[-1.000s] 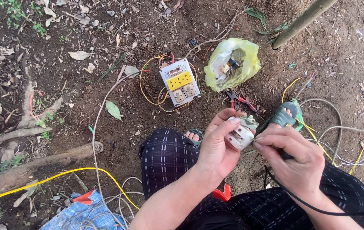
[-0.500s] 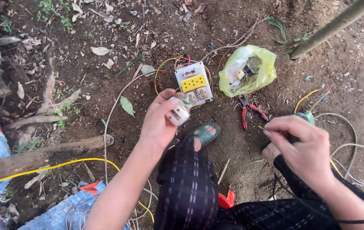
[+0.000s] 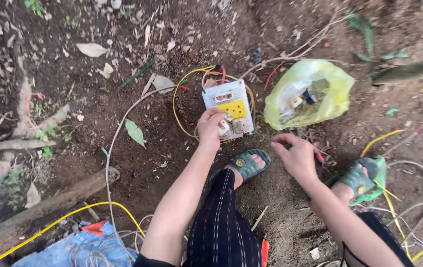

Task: The person sits on the ground outdoors and repairs a white electrical plug. They use pliers to strip the wire insulation and a screwdriver to tighten the internal screws, connecting the wires to the terminals.

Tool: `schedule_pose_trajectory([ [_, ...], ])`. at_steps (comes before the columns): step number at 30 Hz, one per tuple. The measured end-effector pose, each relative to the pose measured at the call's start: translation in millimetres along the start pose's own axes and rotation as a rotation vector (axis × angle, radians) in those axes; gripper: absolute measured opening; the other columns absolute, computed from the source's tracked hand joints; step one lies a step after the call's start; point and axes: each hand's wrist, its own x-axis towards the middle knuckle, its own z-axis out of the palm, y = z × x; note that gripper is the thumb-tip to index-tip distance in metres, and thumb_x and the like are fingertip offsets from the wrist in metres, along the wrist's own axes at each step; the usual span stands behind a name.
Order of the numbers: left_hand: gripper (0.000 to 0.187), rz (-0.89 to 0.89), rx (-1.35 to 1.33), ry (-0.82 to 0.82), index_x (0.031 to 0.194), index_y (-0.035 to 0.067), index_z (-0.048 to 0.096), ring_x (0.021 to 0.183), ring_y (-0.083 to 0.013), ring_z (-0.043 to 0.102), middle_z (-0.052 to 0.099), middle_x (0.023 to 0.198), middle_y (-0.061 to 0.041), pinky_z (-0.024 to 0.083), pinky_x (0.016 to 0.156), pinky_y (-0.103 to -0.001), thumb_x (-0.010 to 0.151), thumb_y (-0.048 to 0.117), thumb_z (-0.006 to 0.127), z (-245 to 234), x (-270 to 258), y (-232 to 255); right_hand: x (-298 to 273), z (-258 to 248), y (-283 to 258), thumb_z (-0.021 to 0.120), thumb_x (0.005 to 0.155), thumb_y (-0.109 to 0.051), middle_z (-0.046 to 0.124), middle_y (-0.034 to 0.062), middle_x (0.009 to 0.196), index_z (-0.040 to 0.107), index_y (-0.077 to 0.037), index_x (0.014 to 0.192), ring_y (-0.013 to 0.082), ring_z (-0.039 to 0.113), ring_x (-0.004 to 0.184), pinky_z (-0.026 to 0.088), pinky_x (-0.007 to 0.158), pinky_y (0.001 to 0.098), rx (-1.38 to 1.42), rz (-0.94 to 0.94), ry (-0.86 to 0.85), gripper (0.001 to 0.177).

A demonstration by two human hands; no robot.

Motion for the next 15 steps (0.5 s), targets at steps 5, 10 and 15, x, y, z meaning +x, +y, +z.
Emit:
schedule_pose_trajectory([
  [5, 0.026, 0.151, 0.386, 0.064, 0.102, 0.008, 0.076, 0.107, -0.0216, 0.064, 0.07, 0.104, -0.01, 0.056, 0.09, -0.039, 0.076, 0.005, 0.078, 4.5, -6.8, 1.9, 51.7, 86.3, 23.9, 0.078, 0.082, -0.023, 0.075, 0.0036, 0.076, 0.082, -0.024, 0.096, 0.0234, 0.072, 0.08, 0.055, 0.077, 0.0411, 0.041, 0.116, 0.013, 0.015],
  [10, 0.027, 0.237, 0.461, 0.035, 0.104, 0.007, 0.074, 0.093, -0.0145, 0.065, 0.074, 0.096, -0.008, 0.057, 0.07, -0.031, 0.078, 0.002, 0.075, 4.2, -6.2, -1.1, 73.3, 120.4, 15.7, 0.079, 0.079, -0.022, 0.072, 0.0057, 0.072, 0.083, -0.024, 0.094, 0.0254, 0.071, 0.073, 0.055, 0.073, 0.0431, 0.052, 0.111, 0.083, 0.015],
  [15, 0.039, 0.263, 0.401, 0.039, 0.121, 0.003, 0.062, 0.103, -0.0207, 0.058, 0.062, 0.115, -0.017, 0.058, 0.075, -0.04, 0.083, -0.001, 0.073, 8.8, -32.0, 30.2, 82.2, 134.1, -6.0, 0.076, 0.08, -0.014, 0.073, 0.0038, 0.073, 0.082, -0.018, 0.093, 0.0131, 0.061, 0.064, 0.053, 0.065, 0.0365, 0.163, 0.091, 0.162, 0.015],
])
